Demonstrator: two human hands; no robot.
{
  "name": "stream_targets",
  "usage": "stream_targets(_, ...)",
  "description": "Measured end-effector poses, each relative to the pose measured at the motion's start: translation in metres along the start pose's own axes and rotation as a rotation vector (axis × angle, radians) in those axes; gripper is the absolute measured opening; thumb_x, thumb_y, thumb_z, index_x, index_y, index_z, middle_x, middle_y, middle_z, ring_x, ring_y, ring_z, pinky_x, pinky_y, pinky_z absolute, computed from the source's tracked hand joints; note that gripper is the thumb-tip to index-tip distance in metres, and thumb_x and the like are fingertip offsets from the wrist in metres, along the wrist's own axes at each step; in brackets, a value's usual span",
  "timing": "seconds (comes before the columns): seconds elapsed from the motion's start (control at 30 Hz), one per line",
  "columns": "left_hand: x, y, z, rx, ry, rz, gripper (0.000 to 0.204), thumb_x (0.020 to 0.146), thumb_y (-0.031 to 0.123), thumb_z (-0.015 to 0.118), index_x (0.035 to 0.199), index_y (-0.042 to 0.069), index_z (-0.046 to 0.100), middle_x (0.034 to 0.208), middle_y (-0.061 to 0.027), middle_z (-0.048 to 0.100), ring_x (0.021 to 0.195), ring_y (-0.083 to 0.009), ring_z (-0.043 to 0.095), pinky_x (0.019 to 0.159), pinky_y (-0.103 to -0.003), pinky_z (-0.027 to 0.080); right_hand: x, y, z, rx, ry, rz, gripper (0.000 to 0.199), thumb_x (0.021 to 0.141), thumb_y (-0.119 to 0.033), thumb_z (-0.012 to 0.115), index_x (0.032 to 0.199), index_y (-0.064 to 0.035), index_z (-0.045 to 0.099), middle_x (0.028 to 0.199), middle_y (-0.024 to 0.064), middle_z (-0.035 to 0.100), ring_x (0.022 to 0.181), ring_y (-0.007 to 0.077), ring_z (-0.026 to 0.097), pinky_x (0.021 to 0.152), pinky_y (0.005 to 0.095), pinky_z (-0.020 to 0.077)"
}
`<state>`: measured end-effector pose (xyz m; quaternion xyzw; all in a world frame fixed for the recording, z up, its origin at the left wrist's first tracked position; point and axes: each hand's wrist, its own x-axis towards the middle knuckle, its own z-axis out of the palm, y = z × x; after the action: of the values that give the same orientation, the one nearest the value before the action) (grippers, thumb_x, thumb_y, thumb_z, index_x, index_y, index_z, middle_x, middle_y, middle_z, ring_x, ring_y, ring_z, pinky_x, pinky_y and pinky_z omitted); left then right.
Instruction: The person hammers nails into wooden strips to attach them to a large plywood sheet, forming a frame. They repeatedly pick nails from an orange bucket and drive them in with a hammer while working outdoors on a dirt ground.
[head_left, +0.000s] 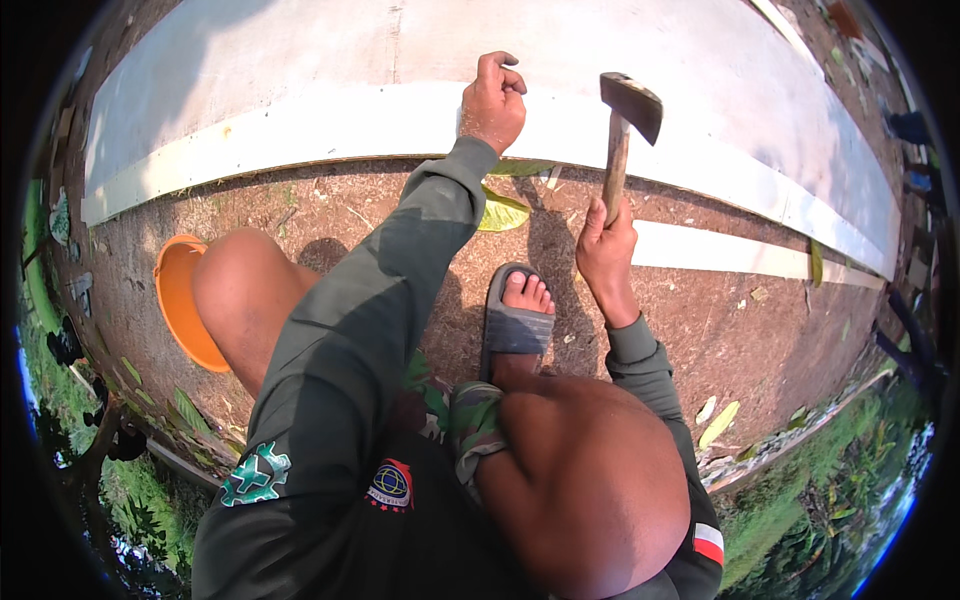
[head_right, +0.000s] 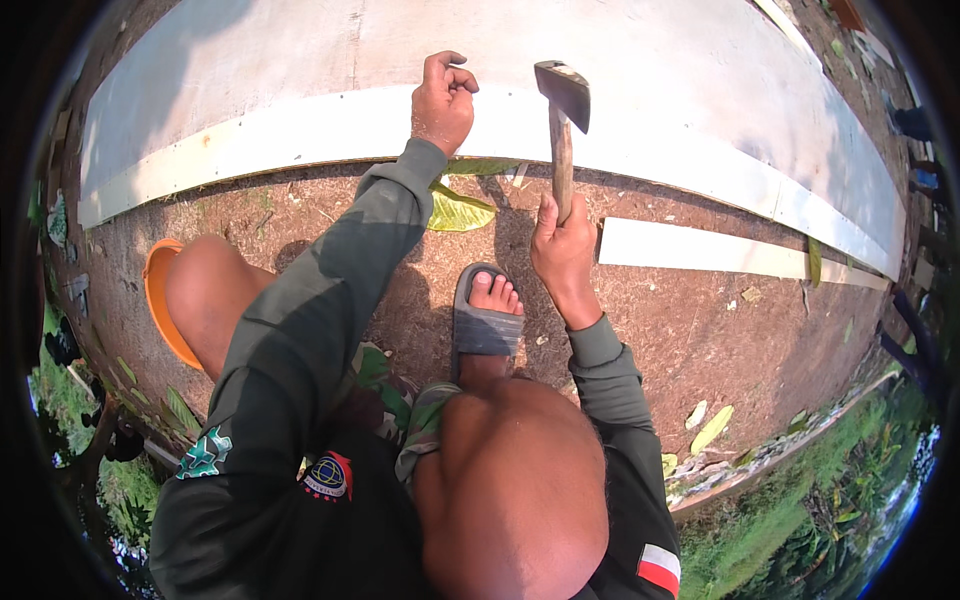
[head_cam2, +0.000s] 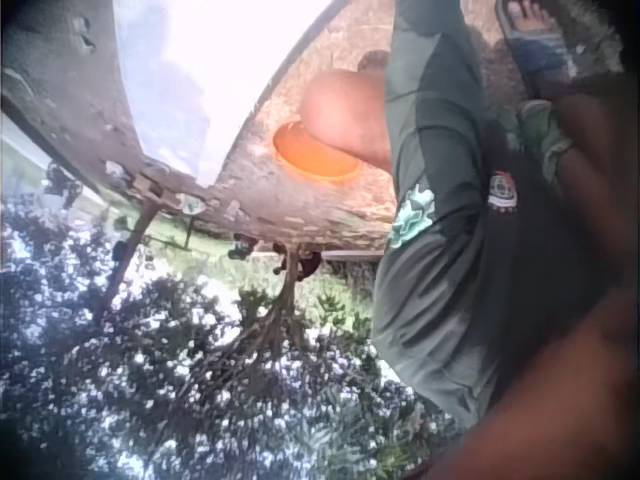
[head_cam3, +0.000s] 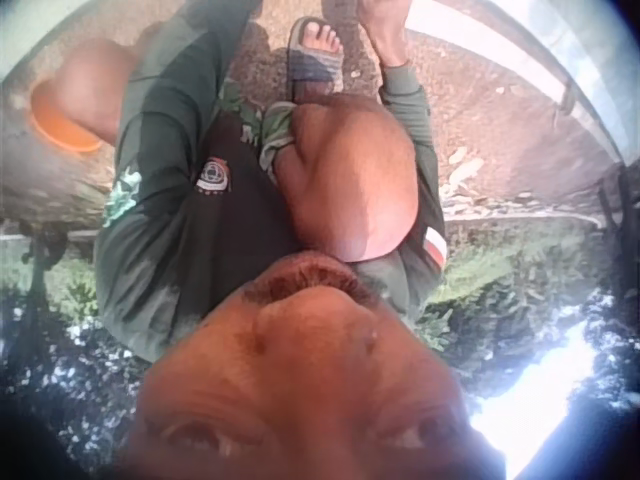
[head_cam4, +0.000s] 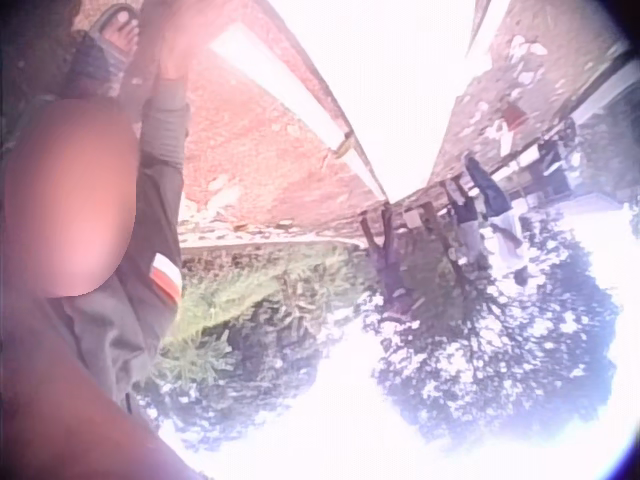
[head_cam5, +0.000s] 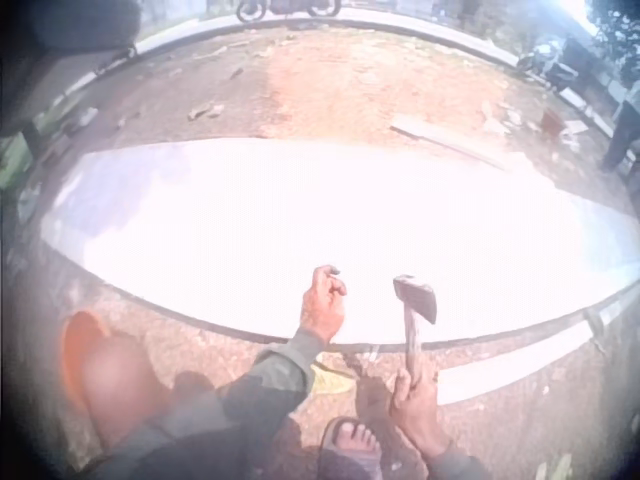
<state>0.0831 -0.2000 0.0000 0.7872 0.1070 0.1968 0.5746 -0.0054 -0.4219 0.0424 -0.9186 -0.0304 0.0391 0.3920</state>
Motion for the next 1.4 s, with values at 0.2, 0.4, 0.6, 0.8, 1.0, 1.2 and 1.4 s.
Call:
stream_targets(0.2,-0.003,0.008,-0.001,0.188,-0.104,0.090,0.036,0.077,0.003,0.055,0.113,0.007,0.062,0.103,-0.0104,0.064,0.099,-0.0283,0.060,0.088,-0.043,0.050,-0.029,0.000,0.000,0.109,-0.098,0.219,0.045,0.105,-0.040,0.049,0.088,0.0009,0.056,0.061,0.0195,0.056,0.054,0.0334,0.057,0.052,0.0463,0.0412)
stream_targets(0.4,-0.014,0.019,0.002,0.774,-0.353,0.272,0.046,0.085,0.047,0.075,0.121,0.019,0.071,0.126,-0.0022,0.056,0.125,-0.0228,0.040,0.110,-0.051,0.020,-0.100,0.031,-0.002,0.250,-0.222,0.393,0.045,0.103,-0.042,0.053,0.097,0.0012,0.062,0.074,0.0250,0.064,0.069,0.0387,0.067,0.063,0.0455,0.0504)
stream_targets(0.6,-0.005,0.035,0.023,0.760,-0.400,0.115,0.053,0.079,0.044,0.080,0.123,0.018,0.068,0.121,-0.0022,0.056,0.120,-0.0233,0.043,0.102,-0.049,0.022,-0.158,0.063,0.028,0.383,-0.158,0.478,0.043,0.100,-0.041,0.057,0.102,0.0011,0.066,0.082,0.0235,0.068,0.078,0.0314,0.068,0.070,0.0412,0.0518)
stream_targets(0.8,0.018,0.112,-0.021,0.656,-0.603,-0.039,0.063,0.089,0.041,0.069,0.138,0.008,0.047,0.117,-0.0156,0.061,0.119,-0.0299,0.053,0.102,-0.052,0.034,-0.149,0.044,0.039,0.607,-0.299,0.497,0.034,0.103,-0.027,0.058,0.115,0.0033,0.064,0.100,0.0073,0.068,0.093,0.0141,0.060,0.082,0.0306,0.0493)
stream_targets(1.0,-0.008,0.194,-0.229,0.580,-0.301,0.295,0.048,0.097,0.048,0.057,0.127,0.011,0.060,0.109,-0.0122,0.067,0.108,-0.0330,0.063,0.093,-0.047,0.048,-0.154,0.080,0.046,0.529,-0.349,0.443,0.039,0.102,-0.027,0.060,0.121,0.0074,0.062,0.106,0.0119,0.068,0.097,0.0169,0.062,0.087,0.0318,0.0496)
stream_targets(1.2,-0.153,0.072,-0.479,0.850,0.464,-0.250,0.030,0.096,0.025,0.063,0.115,0.002,0.069,0.095,-0.0122,0.070,0.082,-0.0214,0.068,0.072,-0.038,0.055,-0.142,0.084,0.042,0.364,-0.363,0.332,0.043,0.101,-0.027,0.062,0.123,0.0097,0.060,0.109,0.0144,0.069,0.098,0.0188,0.063,0.087,0.0320,0.0498)
stream_targets(1.4,-0.270,-0.032,-0.517,1.069,0.012,-0.678,0.024,0.087,0.018,0.070,0.106,0.003,0.071,0.095,-0.0207,0.071,0.091,-0.0392,0.067,0.082,-0.049,0.054,-0.134,0.068,0.041,0.285,-0.381,0.310,0.047,0.100,-0.029,0.064,0.124,0.0109,0.060,0.109,0.0151,0.069,0.097,0.0196,0.063,0.087,0.0320,0.0498)
